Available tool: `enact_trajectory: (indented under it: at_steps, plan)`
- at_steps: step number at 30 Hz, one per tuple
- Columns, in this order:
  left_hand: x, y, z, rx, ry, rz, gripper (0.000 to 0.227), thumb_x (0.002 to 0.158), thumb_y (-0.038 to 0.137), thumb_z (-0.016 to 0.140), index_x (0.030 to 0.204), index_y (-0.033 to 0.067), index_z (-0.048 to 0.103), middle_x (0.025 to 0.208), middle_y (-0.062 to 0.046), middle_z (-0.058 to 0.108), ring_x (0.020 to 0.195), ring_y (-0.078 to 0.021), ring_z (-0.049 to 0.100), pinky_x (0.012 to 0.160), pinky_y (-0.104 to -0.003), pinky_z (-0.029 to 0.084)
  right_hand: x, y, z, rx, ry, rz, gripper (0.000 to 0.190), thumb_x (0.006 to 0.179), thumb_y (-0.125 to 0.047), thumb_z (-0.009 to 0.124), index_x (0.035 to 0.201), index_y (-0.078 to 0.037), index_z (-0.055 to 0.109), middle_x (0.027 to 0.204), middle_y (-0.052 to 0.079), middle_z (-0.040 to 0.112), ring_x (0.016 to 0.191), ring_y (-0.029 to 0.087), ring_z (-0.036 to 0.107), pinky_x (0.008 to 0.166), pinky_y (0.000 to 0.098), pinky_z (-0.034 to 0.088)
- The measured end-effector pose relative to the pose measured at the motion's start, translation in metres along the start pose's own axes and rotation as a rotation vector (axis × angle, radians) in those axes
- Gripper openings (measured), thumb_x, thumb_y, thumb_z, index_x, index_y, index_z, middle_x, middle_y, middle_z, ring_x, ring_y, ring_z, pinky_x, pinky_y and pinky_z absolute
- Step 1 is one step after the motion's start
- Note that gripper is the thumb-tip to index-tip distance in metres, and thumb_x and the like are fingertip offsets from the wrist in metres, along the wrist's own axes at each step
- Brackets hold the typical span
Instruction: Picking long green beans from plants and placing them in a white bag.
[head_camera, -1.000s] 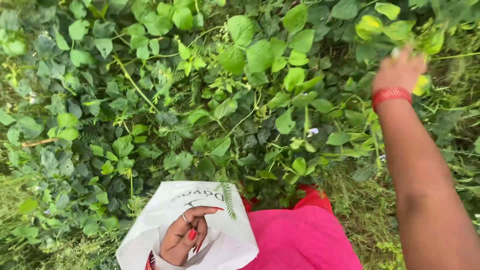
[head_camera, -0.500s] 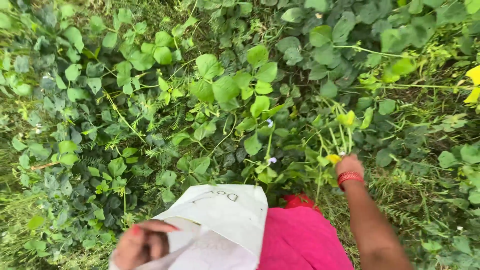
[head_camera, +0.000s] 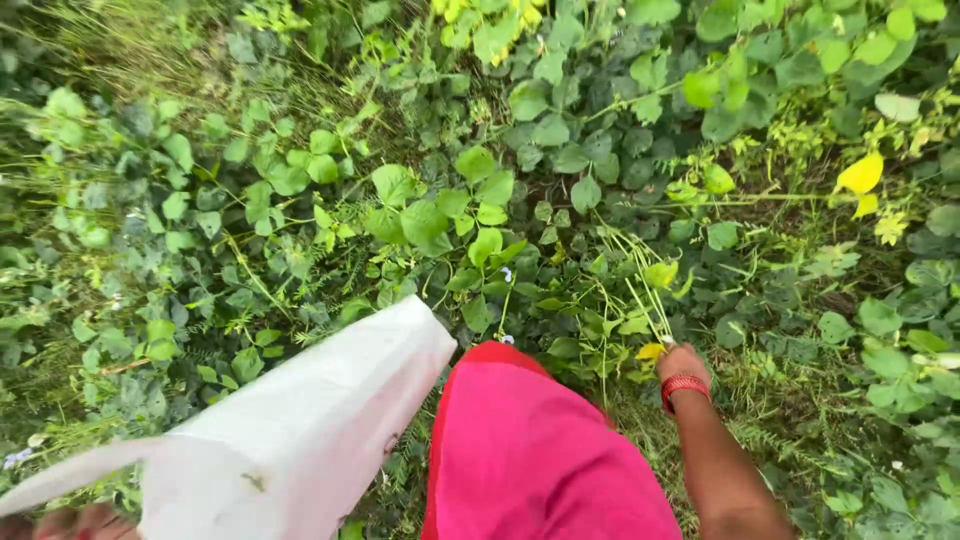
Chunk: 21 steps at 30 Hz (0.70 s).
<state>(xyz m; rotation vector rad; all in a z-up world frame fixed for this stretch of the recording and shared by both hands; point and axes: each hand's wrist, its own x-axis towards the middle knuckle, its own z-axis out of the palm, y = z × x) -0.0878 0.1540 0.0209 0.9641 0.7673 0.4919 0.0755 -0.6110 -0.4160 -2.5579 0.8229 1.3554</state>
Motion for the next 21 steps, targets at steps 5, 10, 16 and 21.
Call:
enact_trajectory:
  at_steps: [5, 10, 16, 21]
  plan:
    - [-0.009, 0.010, 0.077, -0.198, 0.227, 0.238, 0.039, 0.120, 0.036, 0.035, 0.120, 0.0032, 0.056, 0.104, -0.007, 0.058, 0.104, -0.0159, 0.065, 0.087, -0.033, 0.046, -0.007, 0.005, -0.010, 0.041, 0.015, -0.034, 0.040, 0.104, -0.032, 0.051, 0.127, -0.003, 0.066, 0.127, 0.025, 0.069, 0.116, 0.041, 0.067, 0.097, 0.0509, 0.055]
    - [-0.032, 0.024, 0.152, 0.071, 0.095, 0.330, 0.041, 0.117, 0.048, 0.043, 0.112, 0.0115, 0.060, 0.105, -0.003, 0.058, 0.087, -0.0222, 0.058, 0.091, -0.043, 0.052, -0.013, -0.017, -0.041, 0.022, -0.161, 0.005, 0.038, 0.105, -0.024, 0.046, 0.129, -0.001, 0.065, 0.118, 0.024, 0.077, 0.106, 0.038, 0.078, 0.091, 0.0494, 0.061]
    - [-0.024, 0.042, 0.187, 0.006, 0.260, 0.388, 0.044, 0.119, 0.051, 0.052, 0.097, 0.0129, 0.059, 0.092, -0.003, 0.059, 0.072, -0.0188, 0.051, 0.067, -0.034, 0.043, -0.004, -0.020, -0.047, 0.255, -0.064, 0.076, 0.047, 0.110, -0.038, 0.040, 0.129, -0.001, 0.062, 0.133, 0.023, 0.060, 0.122, 0.042, 0.056, 0.101, 0.0496, 0.045]
    - [0.011, 0.049, 0.209, -0.111, 0.197, 0.376, 0.044, 0.118, 0.046, 0.046, 0.099, 0.0075, 0.057, 0.093, -0.006, 0.058, 0.073, -0.0200, 0.049, 0.070, -0.032, 0.041, -0.014, -0.047, -0.090, 0.138, -0.184, 0.086, 0.044, 0.109, -0.026, 0.040, 0.123, 0.001, 0.071, 0.131, 0.025, 0.071, 0.115, 0.042, 0.070, 0.096, 0.0502, 0.055]
